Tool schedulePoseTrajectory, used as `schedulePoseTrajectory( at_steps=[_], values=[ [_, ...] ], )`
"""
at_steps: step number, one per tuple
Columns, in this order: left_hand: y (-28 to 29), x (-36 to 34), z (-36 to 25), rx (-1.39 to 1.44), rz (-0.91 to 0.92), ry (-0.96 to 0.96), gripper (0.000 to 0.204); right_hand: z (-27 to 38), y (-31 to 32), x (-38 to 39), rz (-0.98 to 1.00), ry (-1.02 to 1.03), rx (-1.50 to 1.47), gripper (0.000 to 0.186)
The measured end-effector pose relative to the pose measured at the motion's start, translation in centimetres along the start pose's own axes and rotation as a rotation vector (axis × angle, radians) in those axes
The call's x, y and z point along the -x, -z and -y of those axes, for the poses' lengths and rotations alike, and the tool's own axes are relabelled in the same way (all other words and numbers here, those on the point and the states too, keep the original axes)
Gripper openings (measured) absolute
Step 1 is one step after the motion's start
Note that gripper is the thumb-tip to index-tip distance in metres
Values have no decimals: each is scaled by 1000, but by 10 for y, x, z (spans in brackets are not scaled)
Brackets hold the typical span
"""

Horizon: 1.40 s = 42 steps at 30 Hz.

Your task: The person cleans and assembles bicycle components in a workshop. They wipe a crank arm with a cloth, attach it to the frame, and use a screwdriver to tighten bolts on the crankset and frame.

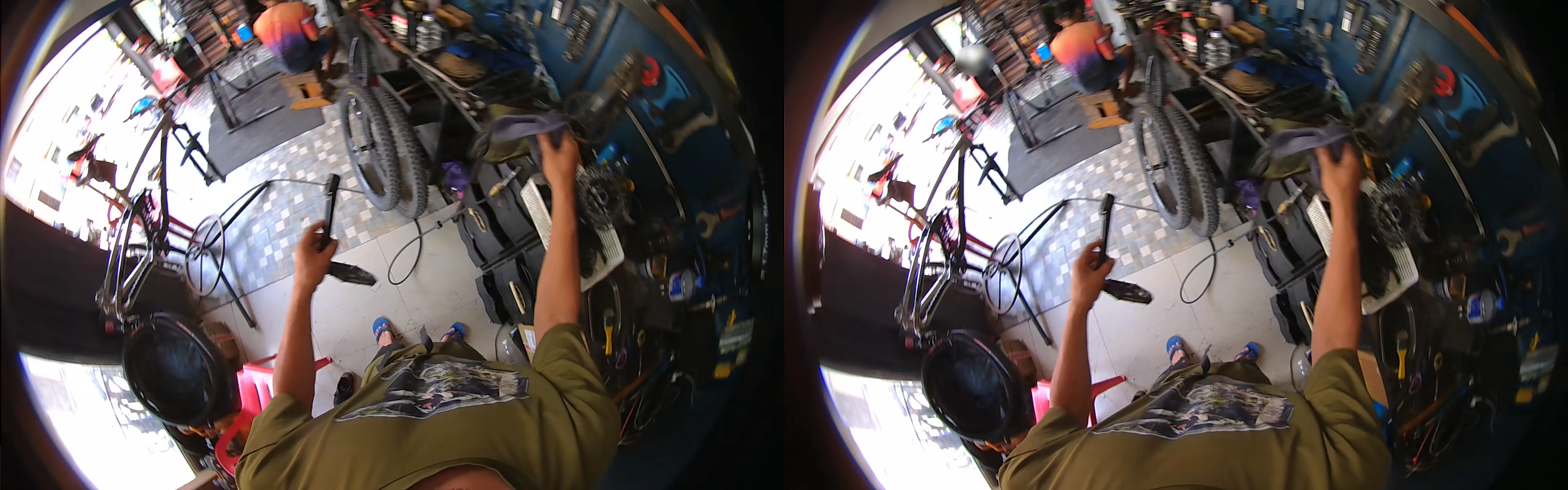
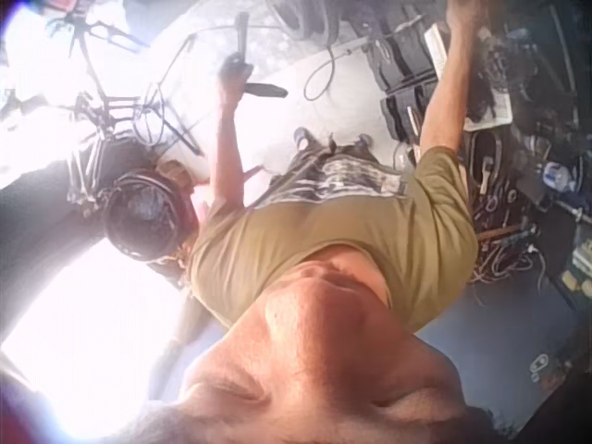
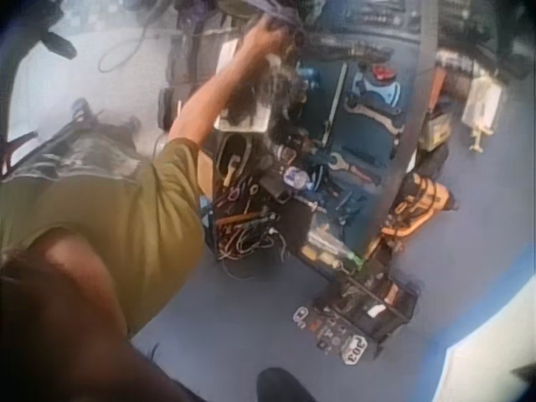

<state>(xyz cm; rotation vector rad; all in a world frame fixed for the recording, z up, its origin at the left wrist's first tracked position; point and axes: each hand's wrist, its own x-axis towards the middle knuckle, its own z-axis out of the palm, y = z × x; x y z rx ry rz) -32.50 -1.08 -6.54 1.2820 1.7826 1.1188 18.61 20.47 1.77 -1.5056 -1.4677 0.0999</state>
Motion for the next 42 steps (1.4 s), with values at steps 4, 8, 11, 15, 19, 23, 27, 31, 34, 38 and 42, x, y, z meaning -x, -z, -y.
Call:
schedulePoseTrajectory(
  at_steps=[4, 8, 11, 15, 19, 23, 27, 31, 34, 38, 42],
  values=[
    [-26, 15, -4, -103, -59, -38, 62, 53, -3, 41, -7, -129, -494, 42],
    [-38, 27, -30, -62, 11, 75, 55, 126, -23, 106, 338, -396, -785, 44],
    [-51, 32, -49, 235, 61, 212, 57, 164, -50, 179, 836, -454, -1172, 41],
    [-60, 36, -28, 67, 143, -342, 63, 189, -95, 256, 923, -231, -649, 44],
    [-56, 51, -47, 197, 497, 75, 68, 170, -125, 257, 514, -151, -485, 43],
    [-85, 68, -47, 542, 380, -9, 66, 177, -144, 220, 417, -132, -224, 62],
    [-73, 44, -28, 676, 290, 166, 61, 191, -118, 260, 738, -147, -157, 76],
    [-71, 42, -28, 1011, 314, 153, 56, 192, -102, 266, 781, -34, -244, 69],
    [-91, 58, -28, 1073, 376, 177, 57, 187, -116, 247, 566, -38, -140, 64],
    [-95, 73, -42, 1117, 509, 355, 49, 141, -143, 201, 271, 63, -223, 43],
    [-87, 77, -61, 765, 354, 180, 41, 81, -100, 141, 109, -482, -732, 53]
  ],
)
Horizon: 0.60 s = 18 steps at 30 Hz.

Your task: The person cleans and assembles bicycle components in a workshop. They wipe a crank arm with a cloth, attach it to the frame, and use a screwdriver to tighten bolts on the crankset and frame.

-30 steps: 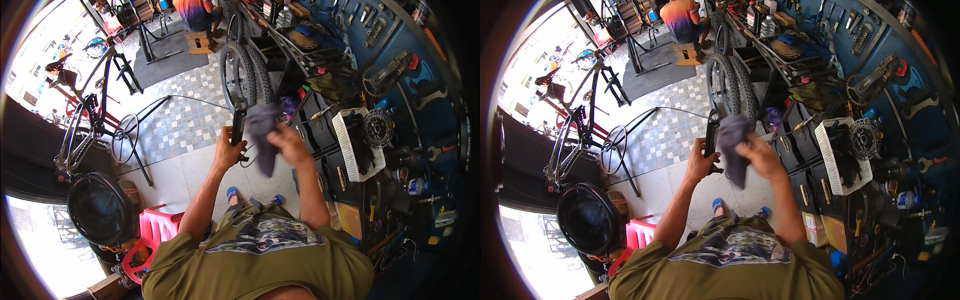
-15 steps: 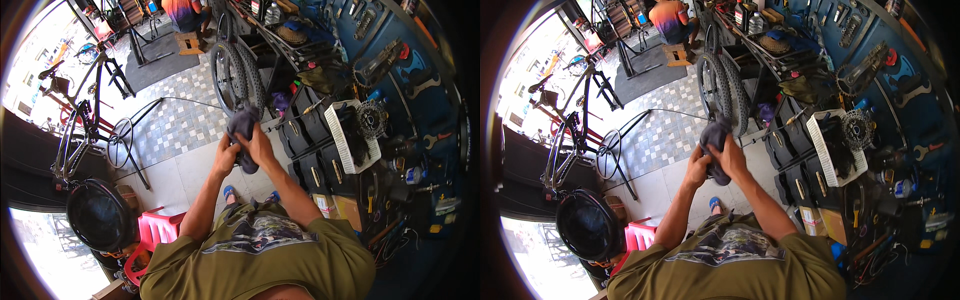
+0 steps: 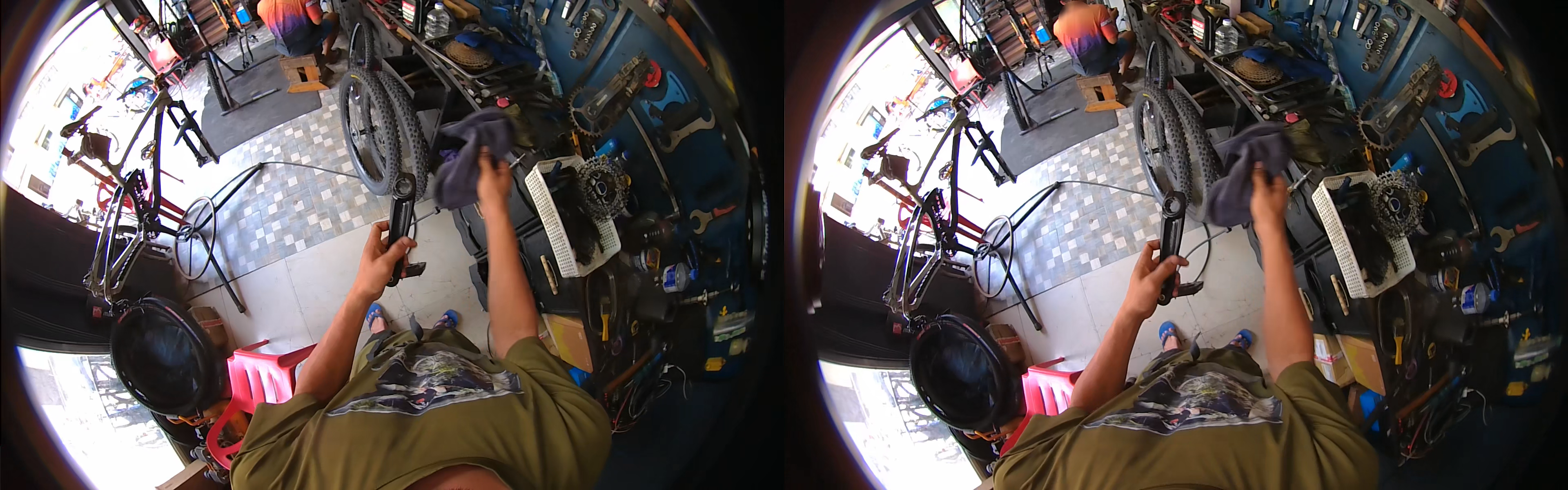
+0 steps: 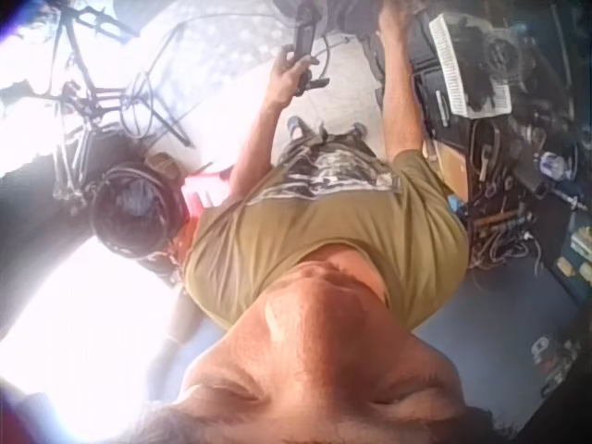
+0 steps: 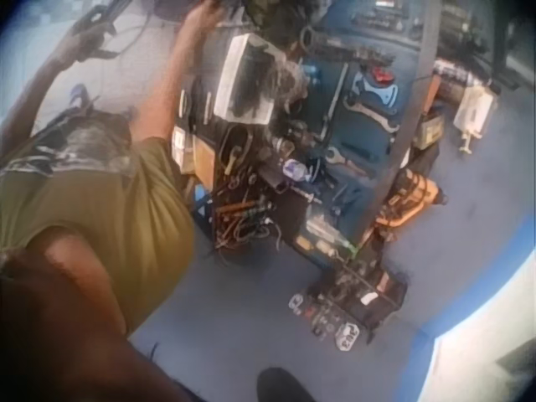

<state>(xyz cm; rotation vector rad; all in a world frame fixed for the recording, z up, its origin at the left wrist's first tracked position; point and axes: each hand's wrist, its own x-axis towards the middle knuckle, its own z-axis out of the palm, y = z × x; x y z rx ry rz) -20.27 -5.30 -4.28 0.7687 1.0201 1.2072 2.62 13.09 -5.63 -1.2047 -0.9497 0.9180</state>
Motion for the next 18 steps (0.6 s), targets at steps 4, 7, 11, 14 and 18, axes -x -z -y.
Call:
schedulePoseTrajectory(
  at_steps=[4, 7, 11, 14, 18],
  values=[
    [20, -1, 4, -331, -38, -46, 42, 57, 35, 21, 287, 95, 284, 46],
    [10, -1, -6, -430, -50, 7, 44, 84, 36, 67, 673, 274, 409, 48],
    [-7, 0, 15, -960, -9, -304, 46, 46, -16, 114, 578, 19, 121, 53],
    [-31, 10, 15, -1073, 44, -290, 46, 25, -45, 116, 55, 196, 535, 45],
    [-16, 22, 13, -1232, 83, -224, 45, 17, -22, 91, 286, -123, 379, 50]
  ],
)
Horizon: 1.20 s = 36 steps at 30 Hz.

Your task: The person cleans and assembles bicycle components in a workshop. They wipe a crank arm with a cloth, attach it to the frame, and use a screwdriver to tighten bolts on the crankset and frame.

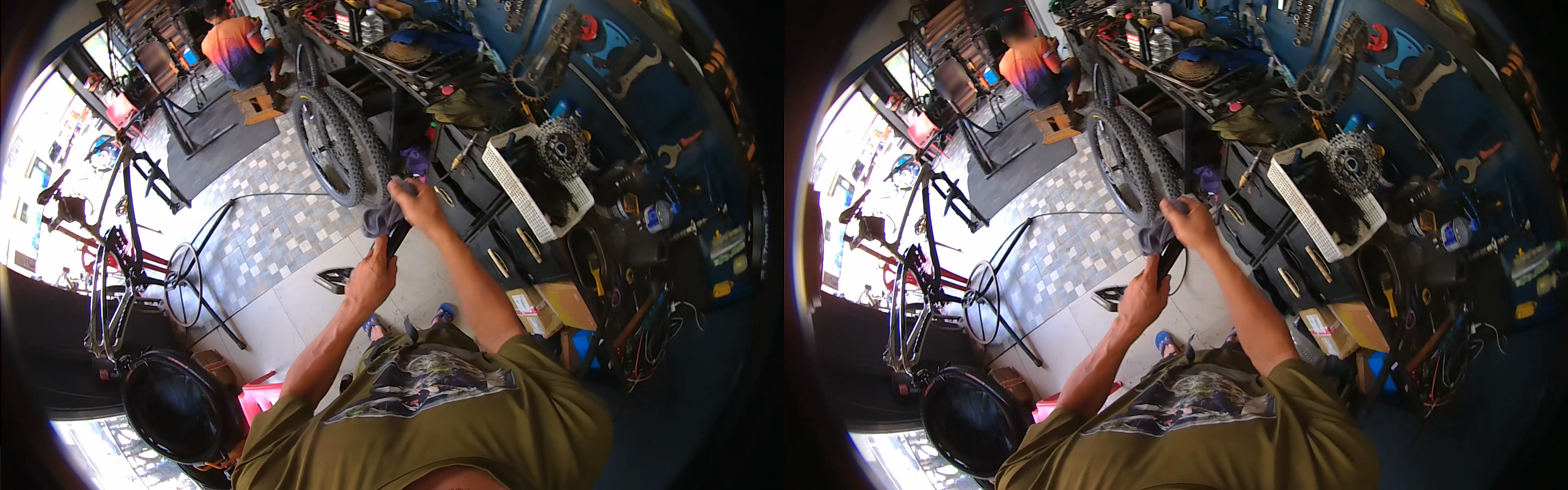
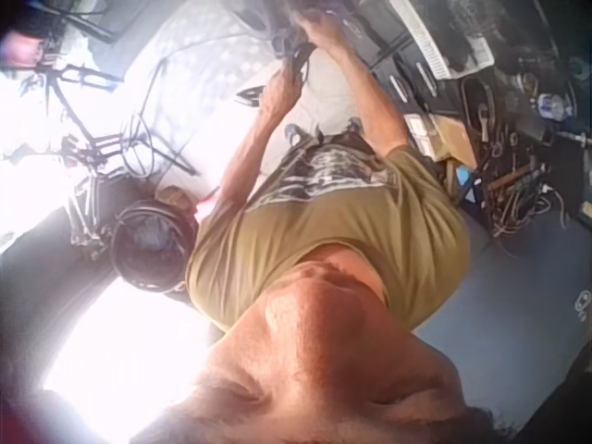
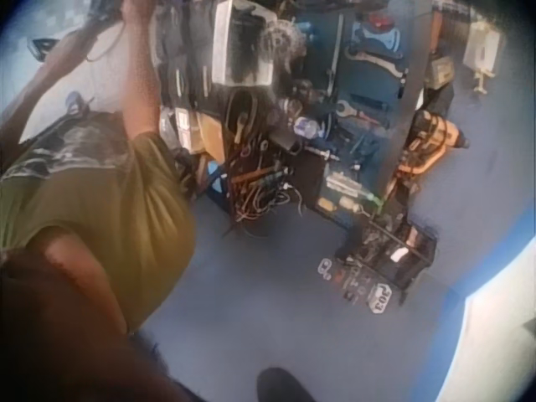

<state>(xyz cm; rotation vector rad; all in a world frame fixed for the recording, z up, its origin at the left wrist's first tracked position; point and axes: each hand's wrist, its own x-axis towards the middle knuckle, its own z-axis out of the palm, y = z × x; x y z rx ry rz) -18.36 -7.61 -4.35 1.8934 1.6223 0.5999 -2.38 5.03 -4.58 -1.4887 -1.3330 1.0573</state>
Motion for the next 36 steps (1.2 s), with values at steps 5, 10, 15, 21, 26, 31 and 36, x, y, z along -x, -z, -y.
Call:
schedulePoseTrajectory(
  at_steps=[5, 10, 15, 21, 26, 31, 36],
  values=[
    [22, 4, -7, -166, 51, -15, 39, -25, 90, -3, 9, -179, -842, 53],
    [15, -14, -24, -216, 66, -146, 35, -24, 45, 50, -139, 390, -181, 46],
    [-2, -20, -39, -204, 134, -130, 43, -32, 33, 27, -381, 215, 118, 33],
    [-3, -24, -63, -325, 134, -360, 52, -124, 157, 9, -180, -267, -1197, 43],
    [-18, -41, -46, -470, 90, -461, 59, -52, 106, 69, -241, 43, -394, 44],
    [-37, -53, -37, -546, 166, -497, 63, -50, 93, 60, -367, -113, 178, 37],
    [-49, -52, -40, -589, 150, -574, 59, -88, 113, 52, -260, -44, -129, 24]
  ],
)
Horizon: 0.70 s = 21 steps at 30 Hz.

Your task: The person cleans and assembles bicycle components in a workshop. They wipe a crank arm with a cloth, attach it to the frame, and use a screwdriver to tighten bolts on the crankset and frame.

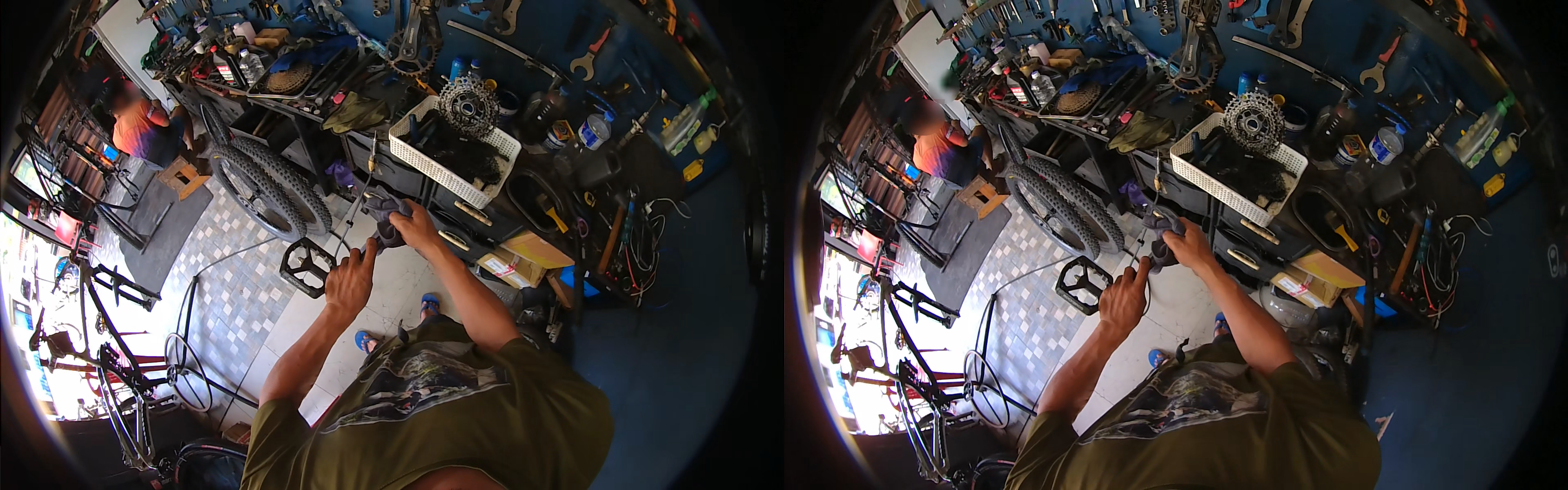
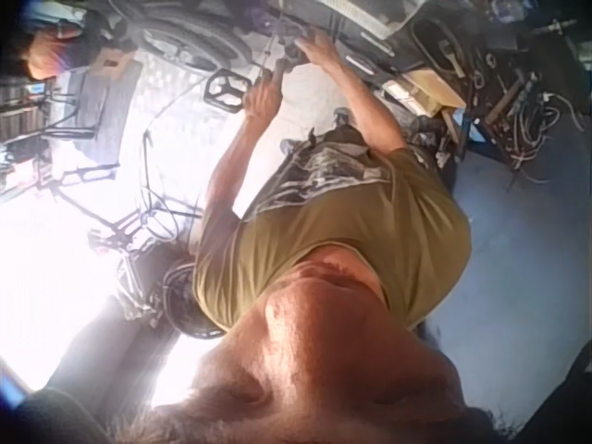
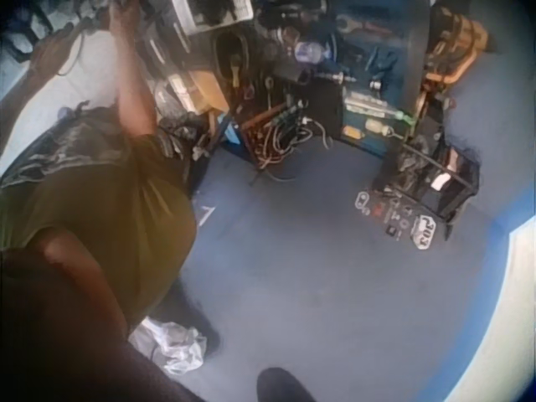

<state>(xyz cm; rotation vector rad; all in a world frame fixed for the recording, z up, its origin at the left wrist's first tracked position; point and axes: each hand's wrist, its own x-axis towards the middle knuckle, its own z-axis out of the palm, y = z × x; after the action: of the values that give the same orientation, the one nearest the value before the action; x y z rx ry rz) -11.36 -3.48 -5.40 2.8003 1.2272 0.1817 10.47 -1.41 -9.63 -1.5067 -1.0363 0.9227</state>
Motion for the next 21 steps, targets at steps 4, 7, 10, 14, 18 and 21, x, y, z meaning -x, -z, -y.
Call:
schedulePoseTrajectory(
  at_steps=[4, 7, 10, 14, 18, 21],
  values=[
    [4, -2, 1, -25, -31, -15, 56, -5, 8, -6, 132, -185, -288, 17],
    [6, -3, 7, 86, -122, 44, 51, -7, 25, -19, 227, -420, -586, 17],
    [5, -7, 13, 453, -323, 226, 47, -36, 61, -58, 86, -452, -1001, 22],
    [-2, 2, 28, 1360, -316, 649, 41, 71, 108, -90, -270, 238, -112, 49],
    [-10, 19, 23, 1631, -432, 791, 28, 102, 134, -131, -267, 161, 1248, 92],
    [-13, 34, 14, 1621, -476, 823, 30, 81, 106, -124, -230, 468, 1268, 77]
  ],
)
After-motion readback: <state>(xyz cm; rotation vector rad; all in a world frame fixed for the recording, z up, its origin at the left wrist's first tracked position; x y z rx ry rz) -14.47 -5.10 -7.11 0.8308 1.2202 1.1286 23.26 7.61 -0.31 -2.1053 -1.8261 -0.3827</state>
